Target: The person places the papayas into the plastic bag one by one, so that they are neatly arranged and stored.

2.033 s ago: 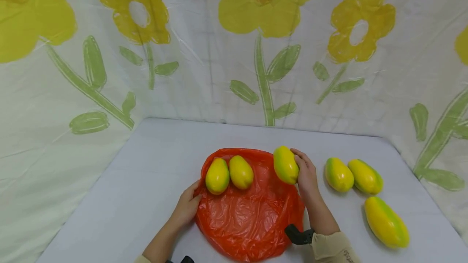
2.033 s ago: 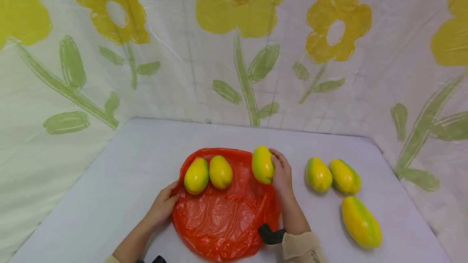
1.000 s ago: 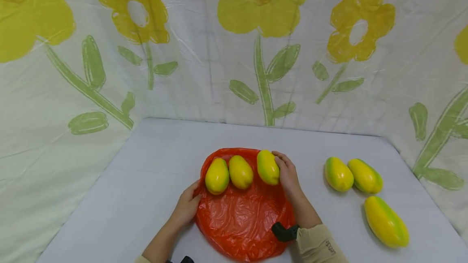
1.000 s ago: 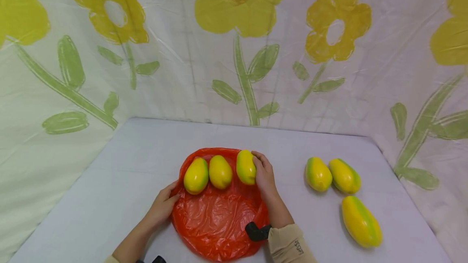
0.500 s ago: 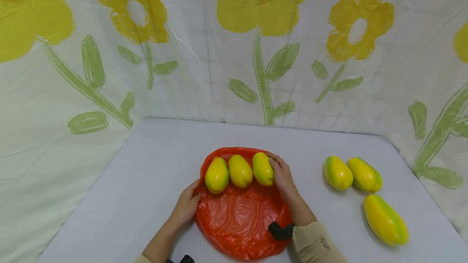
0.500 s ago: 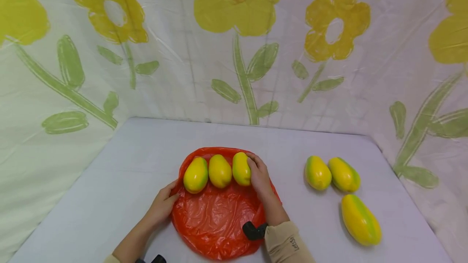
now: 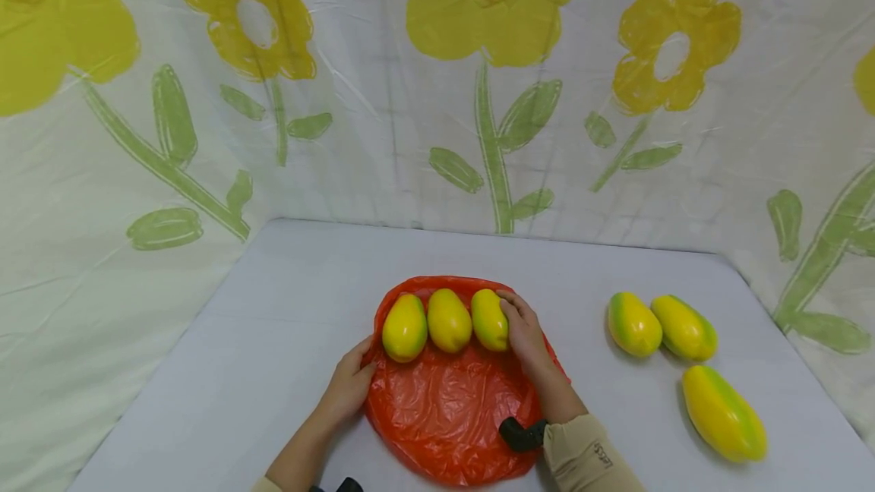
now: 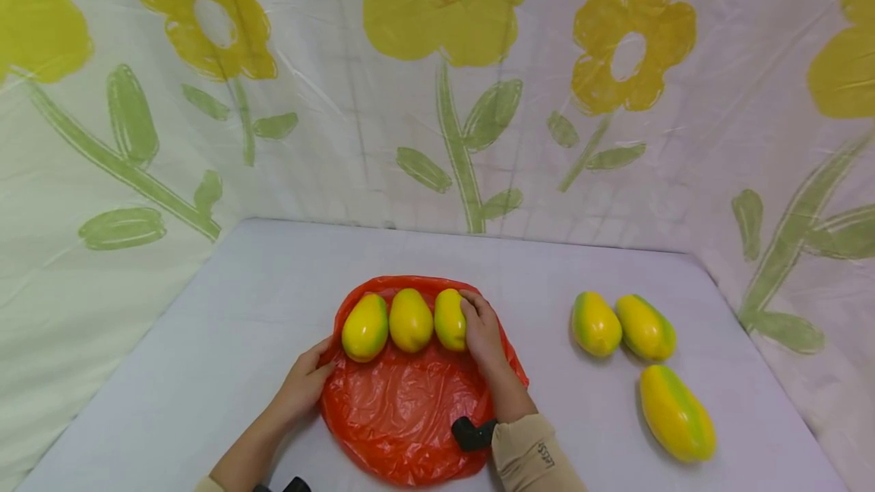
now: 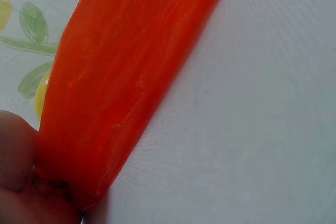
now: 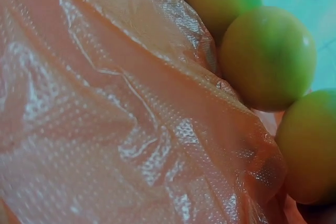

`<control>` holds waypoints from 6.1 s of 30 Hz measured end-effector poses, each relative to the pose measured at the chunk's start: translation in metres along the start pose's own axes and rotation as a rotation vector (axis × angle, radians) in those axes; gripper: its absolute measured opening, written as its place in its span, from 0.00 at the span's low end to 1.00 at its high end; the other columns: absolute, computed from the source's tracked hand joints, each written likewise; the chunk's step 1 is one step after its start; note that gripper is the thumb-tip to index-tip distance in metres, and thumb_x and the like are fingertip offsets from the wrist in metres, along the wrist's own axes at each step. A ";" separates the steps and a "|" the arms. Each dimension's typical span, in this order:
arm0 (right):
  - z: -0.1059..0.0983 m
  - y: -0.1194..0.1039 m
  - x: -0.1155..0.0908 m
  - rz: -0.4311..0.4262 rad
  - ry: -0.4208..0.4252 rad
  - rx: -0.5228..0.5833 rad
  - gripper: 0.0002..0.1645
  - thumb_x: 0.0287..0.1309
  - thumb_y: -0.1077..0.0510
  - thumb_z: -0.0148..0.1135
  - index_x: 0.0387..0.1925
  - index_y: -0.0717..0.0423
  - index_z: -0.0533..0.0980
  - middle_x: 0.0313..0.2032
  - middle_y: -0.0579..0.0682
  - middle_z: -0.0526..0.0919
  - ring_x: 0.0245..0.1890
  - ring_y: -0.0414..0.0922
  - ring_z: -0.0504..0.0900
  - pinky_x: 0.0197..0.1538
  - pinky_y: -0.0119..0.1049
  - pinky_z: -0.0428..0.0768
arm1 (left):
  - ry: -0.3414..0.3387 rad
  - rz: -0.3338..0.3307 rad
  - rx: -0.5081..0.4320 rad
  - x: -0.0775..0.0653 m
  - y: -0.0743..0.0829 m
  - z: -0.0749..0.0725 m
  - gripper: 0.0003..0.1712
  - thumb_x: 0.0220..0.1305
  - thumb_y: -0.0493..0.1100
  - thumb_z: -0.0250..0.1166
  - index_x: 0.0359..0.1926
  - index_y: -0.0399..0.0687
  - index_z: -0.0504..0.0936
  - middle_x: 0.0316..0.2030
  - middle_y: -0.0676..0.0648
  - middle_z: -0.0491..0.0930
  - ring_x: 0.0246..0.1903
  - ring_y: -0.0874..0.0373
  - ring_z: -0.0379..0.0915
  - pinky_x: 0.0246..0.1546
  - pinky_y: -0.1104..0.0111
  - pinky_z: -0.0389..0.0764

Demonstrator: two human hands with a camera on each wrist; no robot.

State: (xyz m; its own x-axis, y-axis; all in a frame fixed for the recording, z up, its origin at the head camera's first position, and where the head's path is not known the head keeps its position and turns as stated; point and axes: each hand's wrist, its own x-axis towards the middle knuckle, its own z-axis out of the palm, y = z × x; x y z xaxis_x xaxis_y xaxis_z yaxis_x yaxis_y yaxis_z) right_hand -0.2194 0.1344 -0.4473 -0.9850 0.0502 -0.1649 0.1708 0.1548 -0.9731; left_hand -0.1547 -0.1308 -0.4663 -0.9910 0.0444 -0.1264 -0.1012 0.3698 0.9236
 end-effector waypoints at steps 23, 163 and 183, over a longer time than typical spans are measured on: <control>0.002 0.007 -0.001 -0.017 0.017 -0.040 0.24 0.68 0.48 0.42 0.61 0.49 0.68 0.58 0.54 0.69 0.50 0.51 0.69 0.48 0.36 0.71 | 0.004 0.000 -0.009 -0.001 0.000 0.000 0.29 0.66 0.32 0.45 0.68 0.36 0.58 0.66 0.37 0.62 0.67 0.41 0.57 0.61 0.51 0.67; -0.170 0.010 -0.016 0.205 0.392 -0.065 0.35 0.62 0.44 0.53 0.69 0.45 0.59 0.73 0.44 0.51 0.72 0.46 0.50 0.71 0.40 0.57 | 0.005 0.012 -0.035 -0.001 -0.001 0.000 0.28 0.67 0.34 0.47 0.67 0.39 0.60 0.65 0.39 0.65 0.65 0.43 0.61 0.58 0.53 0.72; -0.158 0.029 -0.014 0.194 0.299 0.066 0.40 0.65 0.35 0.36 0.73 0.42 0.41 0.74 0.44 0.32 0.74 0.48 0.34 0.74 0.48 0.37 | 0.003 0.004 -0.044 -0.001 -0.001 0.001 0.28 0.67 0.34 0.47 0.68 0.41 0.60 0.65 0.40 0.65 0.65 0.43 0.61 0.57 0.55 0.74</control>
State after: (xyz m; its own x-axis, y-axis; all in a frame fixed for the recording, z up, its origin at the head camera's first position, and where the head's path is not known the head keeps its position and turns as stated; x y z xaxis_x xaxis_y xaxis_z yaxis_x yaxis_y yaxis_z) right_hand -0.1967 0.2938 -0.4482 -0.8824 0.3601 -0.3028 0.3426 0.0507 -0.9381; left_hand -0.1535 -0.1304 -0.4676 -0.9916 0.0428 -0.1218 -0.1012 0.3281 0.9392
